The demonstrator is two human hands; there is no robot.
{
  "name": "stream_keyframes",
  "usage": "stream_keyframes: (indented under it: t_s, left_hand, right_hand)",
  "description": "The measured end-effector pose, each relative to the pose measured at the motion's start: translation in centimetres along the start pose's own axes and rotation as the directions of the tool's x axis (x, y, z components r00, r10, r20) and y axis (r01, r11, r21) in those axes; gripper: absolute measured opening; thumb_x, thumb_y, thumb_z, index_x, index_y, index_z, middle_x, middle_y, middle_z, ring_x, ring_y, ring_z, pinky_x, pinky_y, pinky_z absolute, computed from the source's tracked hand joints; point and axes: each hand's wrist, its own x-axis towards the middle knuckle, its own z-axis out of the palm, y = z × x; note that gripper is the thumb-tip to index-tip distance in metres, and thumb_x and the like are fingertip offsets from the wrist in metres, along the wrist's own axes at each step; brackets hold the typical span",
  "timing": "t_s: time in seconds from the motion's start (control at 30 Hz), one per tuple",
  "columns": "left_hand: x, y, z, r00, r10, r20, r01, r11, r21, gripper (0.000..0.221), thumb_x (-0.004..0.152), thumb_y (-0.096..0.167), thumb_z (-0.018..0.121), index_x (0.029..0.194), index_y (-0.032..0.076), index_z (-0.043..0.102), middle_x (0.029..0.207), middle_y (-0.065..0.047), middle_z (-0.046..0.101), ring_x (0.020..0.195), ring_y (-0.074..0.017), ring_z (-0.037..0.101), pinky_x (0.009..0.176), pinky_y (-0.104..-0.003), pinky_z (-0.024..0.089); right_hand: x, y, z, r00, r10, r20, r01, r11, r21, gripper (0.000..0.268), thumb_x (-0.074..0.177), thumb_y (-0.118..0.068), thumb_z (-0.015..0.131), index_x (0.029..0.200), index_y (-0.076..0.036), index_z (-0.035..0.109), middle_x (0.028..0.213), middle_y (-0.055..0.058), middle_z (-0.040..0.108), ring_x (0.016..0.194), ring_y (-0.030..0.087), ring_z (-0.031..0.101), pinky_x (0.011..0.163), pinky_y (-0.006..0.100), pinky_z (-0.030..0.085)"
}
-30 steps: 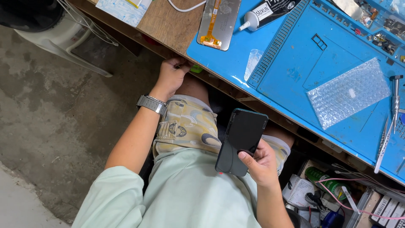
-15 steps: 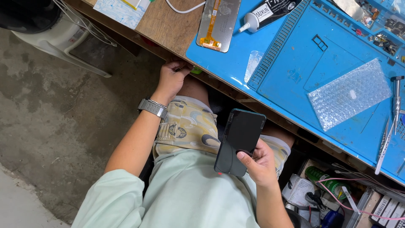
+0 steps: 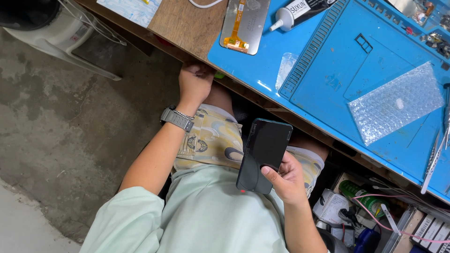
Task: Inspecting a smartphone and using scissors to trim material at a repair station.
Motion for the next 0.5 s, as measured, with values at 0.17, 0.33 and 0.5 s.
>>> stream_keyframes:
  t_s: [0.17, 0.33, 0.5]
  left_hand:
    - [0.1, 3.7, -1.4, 0.824, -0.485, 0.292, 0.563, 0.763, -0.319, 0.033, 0.083, 0.016, 0.072, 0.110, -0.002, 0.068, 0.093, -0.006, 0.062, 0.087, -0.0184, 0.061, 0.068, -0.047, 0.064]
    - [0.8, 1.2, -0.4, 0.801, -0.517, 0.303, 0.597, 0.732, -0.329, 0.028, 0.081, 0.015, 0.073, 0.105, 0.000, 0.071, 0.086, -0.005, 0.064, 0.083, -0.0179, 0.064, 0.060, -0.046, 0.064]
    - [0.9, -2.9, 1.1, 0.996, -0.054, 0.065, 0.052, 0.998, 0.031, 0.012, 0.077, 0.023, 0.077, 0.081, 0.012, 0.079, 0.072, -0.010, 0.071, 0.078, -0.0357, 0.072, 0.058, -0.046, 0.057]
  right_hand:
    - [0.0, -0.1, 0.1, 0.999, 0.017, 0.028, -0.017, 1.000, -0.013, 0.023, 0.082, 0.007, 0.077, 0.102, -0.002, 0.069, 0.074, 0.004, 0.068, 0.070, 0.003, 0.063, 0.062, 0.017, 0.052]
    - [0.0, -0.4, 0.1, 0.999, 0.003, 0.037, -0.003, 1.000, -0.018, 0.024, 0.082, 0.006, 0.077, 0.102, -0.003, 0.068, 0.075, 0.003, 0.069, 0.071, 0.003, 0.064, 0.063, 0.017, 0.052]
    - [-0.3, 0.5, -0.5, 0.999, 0.028, 0.029, -0.027, 0.999, -0.017, 0.023, 0.083, 0.005, 0.077, 0.104, -0.002, 0.068, 0.077, 0.004, 0.070, 0.072, 0.003, 0.065, 0.065, 0.018, 0.053]
